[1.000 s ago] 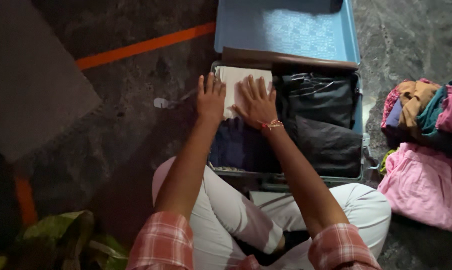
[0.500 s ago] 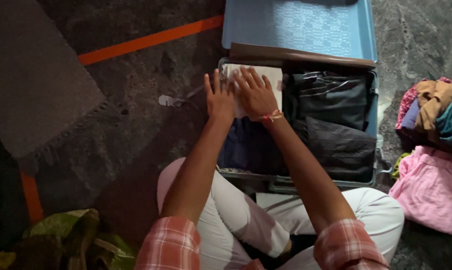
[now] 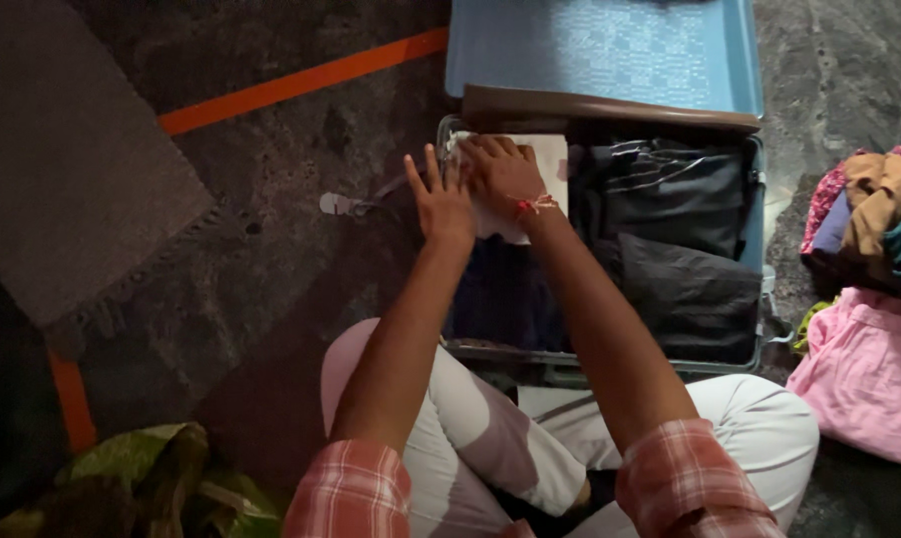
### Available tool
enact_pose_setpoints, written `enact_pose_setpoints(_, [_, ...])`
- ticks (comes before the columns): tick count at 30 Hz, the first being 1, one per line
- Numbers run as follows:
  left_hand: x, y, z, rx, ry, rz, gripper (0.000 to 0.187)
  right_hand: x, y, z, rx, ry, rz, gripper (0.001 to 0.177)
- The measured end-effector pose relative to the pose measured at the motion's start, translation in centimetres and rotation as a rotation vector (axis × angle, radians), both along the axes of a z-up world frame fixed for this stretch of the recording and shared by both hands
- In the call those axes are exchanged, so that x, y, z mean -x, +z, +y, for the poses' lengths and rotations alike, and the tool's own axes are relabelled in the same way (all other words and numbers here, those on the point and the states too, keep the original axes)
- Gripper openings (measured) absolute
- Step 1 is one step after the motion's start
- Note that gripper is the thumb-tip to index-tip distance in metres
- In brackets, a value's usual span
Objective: The person packs a suitcase by hand, taking various items of clothing from piles on the floor and placing them into the suitcase. They use internal straps to secure the packed items.
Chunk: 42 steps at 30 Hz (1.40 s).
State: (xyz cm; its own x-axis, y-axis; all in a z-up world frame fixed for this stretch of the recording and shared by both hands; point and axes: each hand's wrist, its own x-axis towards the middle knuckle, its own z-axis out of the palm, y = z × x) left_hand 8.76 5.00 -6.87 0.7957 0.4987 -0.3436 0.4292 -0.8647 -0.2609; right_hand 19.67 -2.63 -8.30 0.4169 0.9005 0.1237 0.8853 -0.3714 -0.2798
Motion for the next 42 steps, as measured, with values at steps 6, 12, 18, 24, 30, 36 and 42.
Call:
enact_pose_setpoints(6, [0.5,1.0,-0.3,-0.004,-0.014,-0.044,0.073,-3.1,-0.1,-2.9,0.019,-0.108,-0.194,0.032])
enact_pose_setpoints(12, [0.3,2.1,-0.7,-0.053,-0.02,-0.025,0.075,-2.3,0.4,-5.7,-0.147,-0.097,-0.27,0.056])
enact_pose_setpoints(18, [-0.4,1.1,-0.2,-0.237,-0.185,-0.149,0.083,-1.8,0.8,-5.3,-0.097,-0.131,-0.197,0.054])
enact_pose_setpoints(24, [-1.7,0.8,1.4,-0.13,-0.129,-0.02,0.083,-2.2,0.9,-5.1,-0.02,-0.115,-0.187,0.061])
enact_pose_setpoints(30, [-2.3,1.8,1.5,-0.088,-0.113,0.109,0.097,-2.2,2.0,-4.7,0.034,-0.138,-0.167,0.062])
enact_pose_setpoints(36, [-2.5,0.4,1.6,-0.077,-0.094,-0.035,0.078,-2.5,1.6,-4.0,0.195,-0.209,-0.088,0.068])
enact_pose_setpoints(42, [-1.0,-0.3,1.1,-0.102,-0.089,-0.094,0.088,-1.5,0.5,-7.1,0.072,-0.029,-0.095,0.075])
